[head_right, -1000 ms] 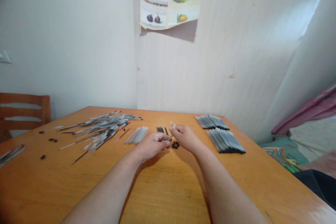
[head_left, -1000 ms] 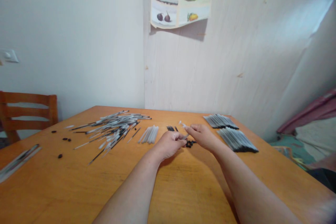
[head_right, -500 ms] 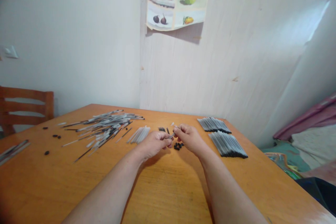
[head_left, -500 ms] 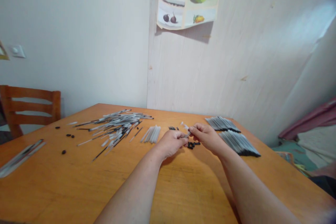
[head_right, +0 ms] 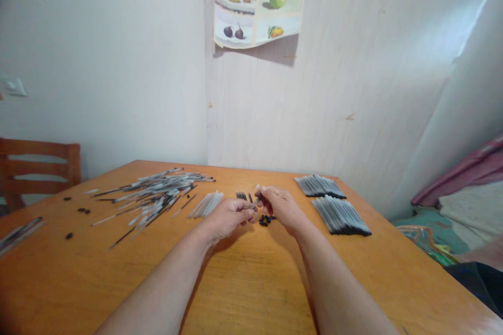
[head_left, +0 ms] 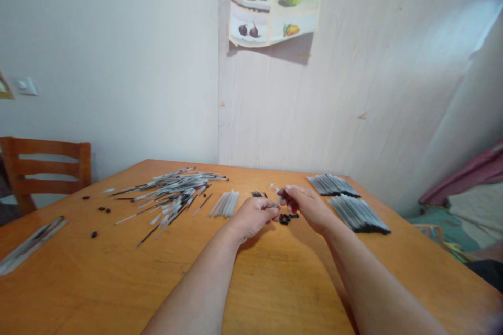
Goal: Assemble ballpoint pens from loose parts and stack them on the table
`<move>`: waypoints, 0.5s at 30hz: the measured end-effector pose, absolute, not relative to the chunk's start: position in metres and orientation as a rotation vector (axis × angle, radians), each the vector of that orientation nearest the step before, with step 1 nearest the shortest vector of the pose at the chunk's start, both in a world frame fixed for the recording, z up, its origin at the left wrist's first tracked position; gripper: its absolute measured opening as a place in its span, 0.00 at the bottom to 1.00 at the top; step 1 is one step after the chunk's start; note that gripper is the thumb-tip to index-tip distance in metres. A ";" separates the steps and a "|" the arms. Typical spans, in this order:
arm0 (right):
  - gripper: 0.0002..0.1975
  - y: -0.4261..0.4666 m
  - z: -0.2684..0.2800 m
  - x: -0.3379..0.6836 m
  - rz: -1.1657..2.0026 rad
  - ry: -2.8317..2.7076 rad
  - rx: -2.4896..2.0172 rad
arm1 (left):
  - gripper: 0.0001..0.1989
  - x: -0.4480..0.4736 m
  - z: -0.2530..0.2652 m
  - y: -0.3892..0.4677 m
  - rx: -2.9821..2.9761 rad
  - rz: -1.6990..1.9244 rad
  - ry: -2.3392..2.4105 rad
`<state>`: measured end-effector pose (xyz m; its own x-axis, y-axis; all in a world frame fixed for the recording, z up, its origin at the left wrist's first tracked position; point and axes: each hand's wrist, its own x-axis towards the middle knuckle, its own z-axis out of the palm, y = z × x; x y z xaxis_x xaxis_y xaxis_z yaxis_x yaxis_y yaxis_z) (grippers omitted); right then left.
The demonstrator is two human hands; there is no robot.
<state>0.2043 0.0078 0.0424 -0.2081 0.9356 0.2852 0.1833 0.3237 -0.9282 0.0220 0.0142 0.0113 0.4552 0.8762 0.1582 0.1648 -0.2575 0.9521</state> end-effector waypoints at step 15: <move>0.20 0.009 0.039 0.199 0.983 -1.533 -1.064 | 0.16 0.023 0.015 0.011 1.665 0.916 0.887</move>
<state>0.1989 0.0088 0.0391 -0.1282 0.9548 0.2683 0.1543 0.2864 -0.9456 0.0229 0.0112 0.0148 0.4445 0.8822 0.1556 0.1269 -0.2339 0.9639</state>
